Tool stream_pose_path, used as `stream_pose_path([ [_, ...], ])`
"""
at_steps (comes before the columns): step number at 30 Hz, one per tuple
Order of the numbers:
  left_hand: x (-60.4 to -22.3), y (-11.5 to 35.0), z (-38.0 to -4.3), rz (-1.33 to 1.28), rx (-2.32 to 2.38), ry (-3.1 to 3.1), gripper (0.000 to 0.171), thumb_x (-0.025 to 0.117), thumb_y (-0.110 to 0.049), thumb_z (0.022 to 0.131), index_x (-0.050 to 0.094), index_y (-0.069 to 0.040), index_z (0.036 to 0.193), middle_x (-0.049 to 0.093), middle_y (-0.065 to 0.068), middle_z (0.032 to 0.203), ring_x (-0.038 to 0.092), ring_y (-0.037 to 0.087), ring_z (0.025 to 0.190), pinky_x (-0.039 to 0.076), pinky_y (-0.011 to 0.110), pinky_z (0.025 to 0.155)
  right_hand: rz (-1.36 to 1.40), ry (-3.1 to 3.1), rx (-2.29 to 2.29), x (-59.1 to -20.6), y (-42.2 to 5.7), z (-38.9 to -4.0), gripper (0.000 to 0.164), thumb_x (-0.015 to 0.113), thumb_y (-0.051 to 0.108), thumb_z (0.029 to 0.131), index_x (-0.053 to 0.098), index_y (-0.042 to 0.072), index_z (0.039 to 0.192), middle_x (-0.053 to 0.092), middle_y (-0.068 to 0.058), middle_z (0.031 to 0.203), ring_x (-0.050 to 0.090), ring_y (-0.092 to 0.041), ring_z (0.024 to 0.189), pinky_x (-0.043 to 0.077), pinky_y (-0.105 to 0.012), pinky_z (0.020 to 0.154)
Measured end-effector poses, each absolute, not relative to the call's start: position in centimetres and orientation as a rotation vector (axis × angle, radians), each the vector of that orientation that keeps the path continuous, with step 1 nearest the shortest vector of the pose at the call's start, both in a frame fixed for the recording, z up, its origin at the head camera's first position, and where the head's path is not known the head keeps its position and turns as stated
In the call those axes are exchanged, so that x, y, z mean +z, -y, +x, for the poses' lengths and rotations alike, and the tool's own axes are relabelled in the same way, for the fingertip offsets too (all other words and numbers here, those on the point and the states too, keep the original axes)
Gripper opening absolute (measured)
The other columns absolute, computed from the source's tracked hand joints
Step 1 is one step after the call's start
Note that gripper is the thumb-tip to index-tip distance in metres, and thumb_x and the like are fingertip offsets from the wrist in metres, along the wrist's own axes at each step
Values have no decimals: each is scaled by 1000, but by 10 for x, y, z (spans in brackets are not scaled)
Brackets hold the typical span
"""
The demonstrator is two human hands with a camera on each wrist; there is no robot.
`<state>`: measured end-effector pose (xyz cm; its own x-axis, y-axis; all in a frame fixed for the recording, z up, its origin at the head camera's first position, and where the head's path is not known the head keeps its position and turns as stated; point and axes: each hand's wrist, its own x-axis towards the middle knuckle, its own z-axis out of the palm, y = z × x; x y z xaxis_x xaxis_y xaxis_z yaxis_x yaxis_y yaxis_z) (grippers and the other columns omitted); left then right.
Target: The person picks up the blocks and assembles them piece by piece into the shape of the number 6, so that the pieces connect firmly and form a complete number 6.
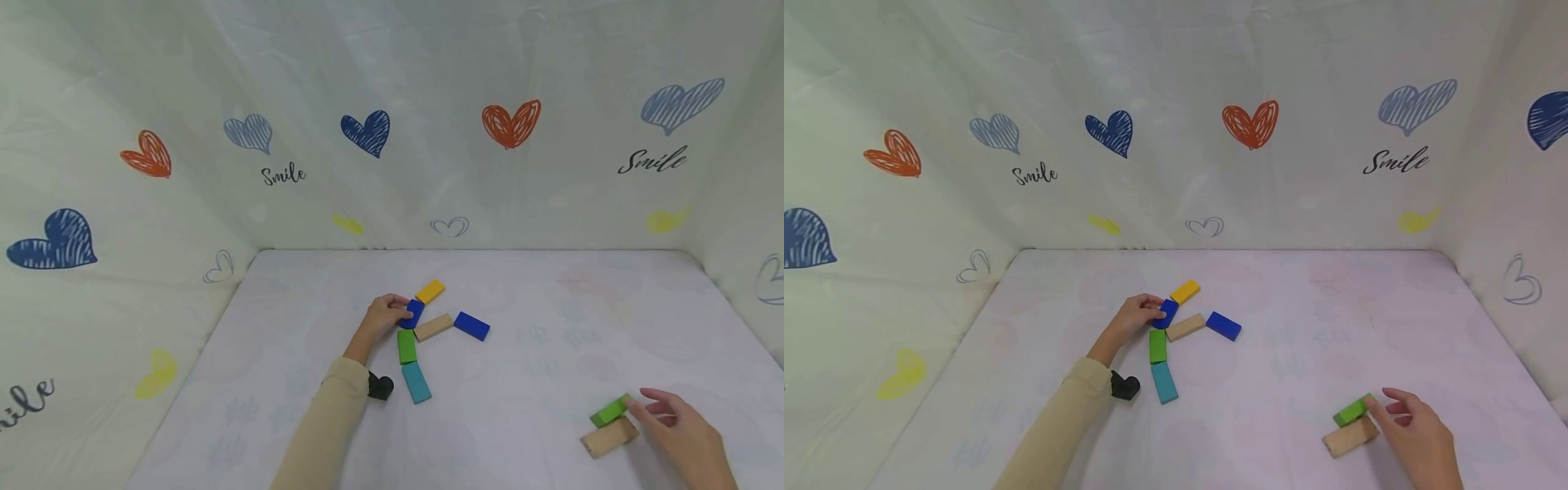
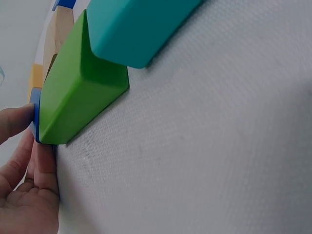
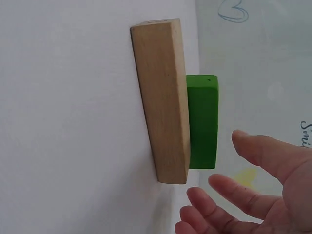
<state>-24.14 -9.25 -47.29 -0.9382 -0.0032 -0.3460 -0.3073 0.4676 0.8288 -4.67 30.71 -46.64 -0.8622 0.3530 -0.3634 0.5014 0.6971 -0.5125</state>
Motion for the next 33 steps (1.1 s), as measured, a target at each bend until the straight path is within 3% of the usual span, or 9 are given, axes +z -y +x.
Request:
stream_pose_path([
  [6,-473,92,-242,-265,1464,-2419,28,70,-13,81,63,-7,108,59,6,89,53,16,79,46,22,71,677,-2597,-951,-475,-305,-48,81,40,61,90,34,-8,133,52,-31,113,52,-40,101,44,-45,76],
  [13,-474,92,-242,-272,1460,-2421,28,69,-13,82,63,-7,108,59,6,89,53,16,80,46,22,71,746,-2582,-954,-481,-301,-52,84,37,65,88,36,-7,131,53,-31,108,53,-36,94,44,-44,73],
  [18,-473,92,-242,-266,1469,-2420,28,69,-13,82,63,-7,108,59,6,89,53,16,80,46,23,72,766,-2634,-955,-481,-298,-54,77,40,61,89,42,-6,128,59,-25,100,55,-37,92,45,-42,69],
  [28,-472,92,-242,-262,1454,-2415,28,69,-13,82,63,-8,108,60,7,92,54,17,82,47,25,75,801,-2678,-976,-475,-292,-54,63,44,49,93,47,-8,120,59,-27,99,55,-40,94,44,-45,71],
  [33,-473,92,-241,-264,1446,-2424,28,69,-13,82,63,-8,109,60,7,92,54,17,82,47,25,75,866,-2674,-995,-478,-292,-57,58,49,45,92,48,-6,119,59,-27,99,55,-36,90,43,-39,66],
])
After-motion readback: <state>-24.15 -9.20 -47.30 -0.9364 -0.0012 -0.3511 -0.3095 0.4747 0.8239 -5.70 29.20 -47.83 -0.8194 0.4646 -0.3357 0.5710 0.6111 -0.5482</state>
